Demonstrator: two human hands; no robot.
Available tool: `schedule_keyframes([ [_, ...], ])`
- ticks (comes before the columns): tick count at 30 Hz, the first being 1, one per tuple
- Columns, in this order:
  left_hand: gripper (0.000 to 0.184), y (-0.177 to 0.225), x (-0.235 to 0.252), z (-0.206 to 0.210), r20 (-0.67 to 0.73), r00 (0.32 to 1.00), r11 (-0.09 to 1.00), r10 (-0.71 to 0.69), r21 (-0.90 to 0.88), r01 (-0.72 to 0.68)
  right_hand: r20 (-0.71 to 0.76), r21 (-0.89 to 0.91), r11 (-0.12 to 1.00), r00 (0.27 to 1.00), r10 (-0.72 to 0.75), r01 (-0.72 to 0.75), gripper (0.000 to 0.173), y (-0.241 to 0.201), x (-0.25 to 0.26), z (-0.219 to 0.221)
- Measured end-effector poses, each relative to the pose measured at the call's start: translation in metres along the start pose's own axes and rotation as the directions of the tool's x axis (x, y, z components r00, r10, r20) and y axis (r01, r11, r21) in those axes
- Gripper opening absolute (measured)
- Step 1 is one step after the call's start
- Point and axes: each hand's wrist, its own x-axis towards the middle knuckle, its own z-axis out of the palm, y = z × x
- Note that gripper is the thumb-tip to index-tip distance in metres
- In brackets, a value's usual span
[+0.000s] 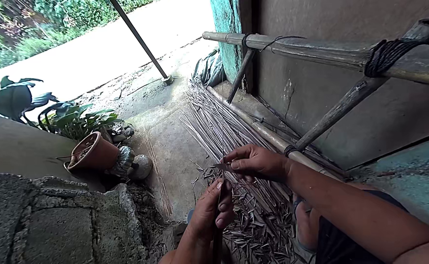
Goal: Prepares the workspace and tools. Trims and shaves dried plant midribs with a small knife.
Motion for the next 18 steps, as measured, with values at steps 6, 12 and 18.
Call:
schedule_keyframes([
  [6,0.021,0.005,0.003,0.000,0.080,0.997,0.994,-0.023,-0.109,0.031,-0.100,0.005,0.997,0.992,-0.078,0.079,0.031,-0.001,0.003,0.004],
  [12,0.024,0.001,0.001,0.003,0.146,0.986,0.990,-0.082,-0.098,0.097,-0.300,0.024,0.995,0.950,-0.083,0.094,0.031,-0.014,0.005,-0.006],
  [18,0.023,0.004,0.003,-0.001,0.148,0.985,0.982,-0.093,-0.147,0.115,-0.036,-0.028,0.999,0.999,-0.032,0.031,0.029,-0.005,-0.004,0.004],
])
